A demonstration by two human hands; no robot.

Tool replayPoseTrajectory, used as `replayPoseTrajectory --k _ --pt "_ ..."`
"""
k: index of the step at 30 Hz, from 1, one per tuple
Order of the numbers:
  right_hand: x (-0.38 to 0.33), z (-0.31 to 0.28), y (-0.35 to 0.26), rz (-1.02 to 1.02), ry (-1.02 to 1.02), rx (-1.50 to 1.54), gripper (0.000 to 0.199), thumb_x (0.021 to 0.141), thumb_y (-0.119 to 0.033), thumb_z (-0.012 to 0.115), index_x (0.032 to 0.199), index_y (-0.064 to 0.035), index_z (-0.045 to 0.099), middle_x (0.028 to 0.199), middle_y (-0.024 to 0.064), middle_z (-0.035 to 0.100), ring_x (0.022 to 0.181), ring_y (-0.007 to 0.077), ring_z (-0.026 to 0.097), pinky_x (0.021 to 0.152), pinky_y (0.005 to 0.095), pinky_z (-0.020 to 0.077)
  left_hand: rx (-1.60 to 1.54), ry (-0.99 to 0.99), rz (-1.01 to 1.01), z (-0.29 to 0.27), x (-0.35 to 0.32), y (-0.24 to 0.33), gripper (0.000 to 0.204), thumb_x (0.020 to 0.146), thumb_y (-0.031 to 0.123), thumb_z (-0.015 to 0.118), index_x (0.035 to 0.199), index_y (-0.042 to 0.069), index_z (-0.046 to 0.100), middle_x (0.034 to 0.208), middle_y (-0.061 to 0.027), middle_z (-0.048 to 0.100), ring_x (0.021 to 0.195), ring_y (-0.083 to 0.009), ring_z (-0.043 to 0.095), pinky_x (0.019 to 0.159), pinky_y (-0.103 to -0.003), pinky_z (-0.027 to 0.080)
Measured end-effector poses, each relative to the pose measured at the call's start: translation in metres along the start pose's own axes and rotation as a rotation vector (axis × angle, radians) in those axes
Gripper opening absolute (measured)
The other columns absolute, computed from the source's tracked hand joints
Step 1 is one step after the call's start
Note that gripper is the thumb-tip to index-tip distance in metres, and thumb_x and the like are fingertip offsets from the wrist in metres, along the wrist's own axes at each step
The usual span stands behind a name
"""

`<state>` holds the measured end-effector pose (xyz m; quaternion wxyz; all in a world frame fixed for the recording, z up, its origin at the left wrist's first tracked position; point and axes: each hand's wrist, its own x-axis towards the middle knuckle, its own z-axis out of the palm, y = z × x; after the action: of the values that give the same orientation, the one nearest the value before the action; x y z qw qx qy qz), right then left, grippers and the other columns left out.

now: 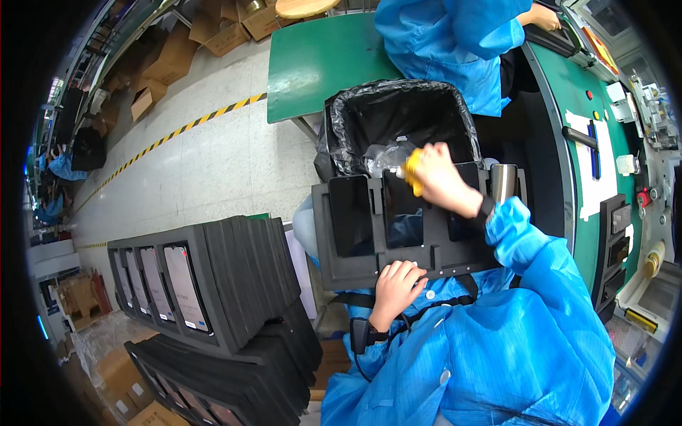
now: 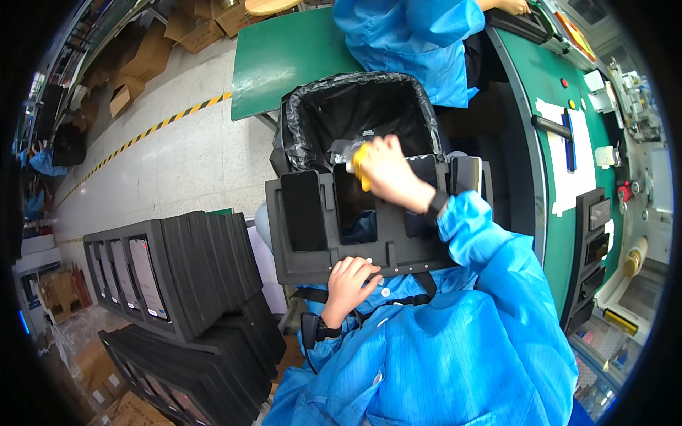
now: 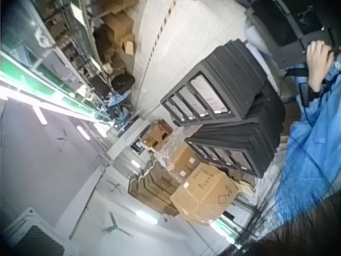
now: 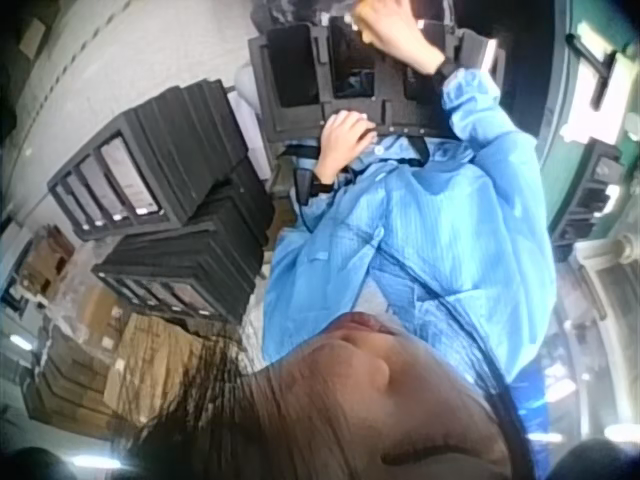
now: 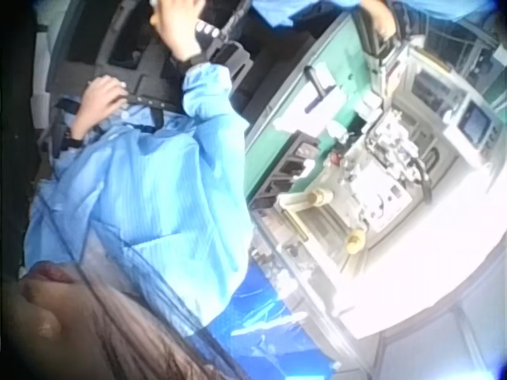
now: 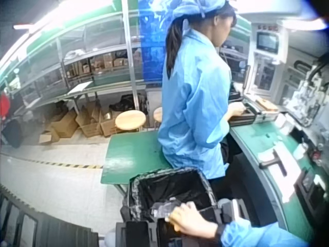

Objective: Cleaning and inspecting several mobile phone screens at a manufacturing or repair station.

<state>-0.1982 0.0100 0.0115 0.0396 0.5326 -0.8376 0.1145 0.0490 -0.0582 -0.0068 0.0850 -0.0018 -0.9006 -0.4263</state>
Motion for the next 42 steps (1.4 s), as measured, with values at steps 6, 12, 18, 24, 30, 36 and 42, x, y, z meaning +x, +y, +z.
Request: replayPoseTrajectory --k 6,12,18,24,30,36,42 --pt "-0.006 0.0 -0.039 -0.217 -0.163 0.048 0.014 0.063 -0.016 0.069 0.075 -0.0085 0.065 0.078 0.0091 0.058 0.081 0.0276 0.052 0.075 0.0421 0.0354 0.008 -0.027 -0.003 -0.001 -0.001 0.0 0.016 0.073 0.019 0.074 0.084 0.011 0.065 0.085 -0.0024 0.058 0.083 -0.0212 0.056 0.071 -0.033 0.043" --pt "0.046 0.005 0.015 0.135 0.166 -0.117 0.014 0.067 -0.011 0.064 0.081 -0.0089 0.066 0.08 0.0087 0.06 0.083 0.0272 0.054 0.074 0.0414 0.0357 -0.005 0.004 0.02 0.0 -0.001 0.002 0.016 0.072 0.02 0.074 0.083 0.012 0.066 0.084 -0.0017 0.058 0.081 -0.0217 0.056 0.07 -0.033 0.043" --pt "0.028 0.004 -0.08 -0.275 -0.034 0.032 0.011 0.068 -0.017 0.064 0.078 -0.0118 0.066 0.077 0.0069 0.058 0.081 0.0245 0.054 0.071 0.0402 0.0363 0.01 -0.005 0.01 0.001 -0.001 -0.002 0.016 0.073 0.02 0.074 0.084 0.012 0.065 0.083 -0.0021 0.057 0.083 -0.0213 0.056 0.07 -0.033 0.042" --pt "0.075 0.014 -0.039 0.034 0.072 0.003 0.017 0.071 -0.014 0.065 0.087 -0.0098 0.065 0.081 0.0095 0.06 0.083 0.0283 0.054 0.074 0.0409 0.0348 -0.008 0.038 0.032 -0.003 0.0 0.002 0.017 0.071 0.018 0.074 0.083 0.012 0.065 0.083 -0.002 0.056 0.083 -0.0214 0.056 0.07 -0.033 0.043" --pt "0.018 0.007 -0.102 -0.357 -0.098 0.101 0.016 0.067 -0.015 0.066 0.082 -0.0087 0.066 0.077 0.0061 0.058 0.084 0.0268 0.053 0.078 0.0411 0.0371 0.001 0.033 0.041 0.0 -0.005 -0.003 0.016 0.072 0.017 0.073 0.083 0.012 0.064 0.083 -0.0017 0.054 0.082 -0.0206 0.055 0.07 -0.032 0.043" --pt "0.08 0.02 -0.04 -0.072 0.113 0.021 0.015 0.072 -0.014 0.066 0.085 -0.0076 0.065 0.082 0.0104 0.058 0.082 0.0292 0.053 0.076 0.0406 0.0351 -0.023 0.051 0.059 0.0 -0.004 -0.002 0.015 0.074 0.018 0.071 0.083 0.011 0.062 0.082 -0.0023 0.054 0.082 -0.0206 0.054 0.071 -0.032 0.043" --pt "0.057 0.024 -0.085 -0.283 -0.007 0.098 0.017 0.068 -0.015 0.067 0.083 -0.0078 0.066 0.078 0.0089 0.058 0.083 0.0266 0.054 0.076 0.0412 0.0352 -0.025 0.056 0.062 0.001 -0.004 -0.005 0.015 0.075 0.018 0.07 0.084 0.011 0.061 0.082 -0.0025 0.052 0.081 -0.0207 0.053 0.07 -0.032 0.042"
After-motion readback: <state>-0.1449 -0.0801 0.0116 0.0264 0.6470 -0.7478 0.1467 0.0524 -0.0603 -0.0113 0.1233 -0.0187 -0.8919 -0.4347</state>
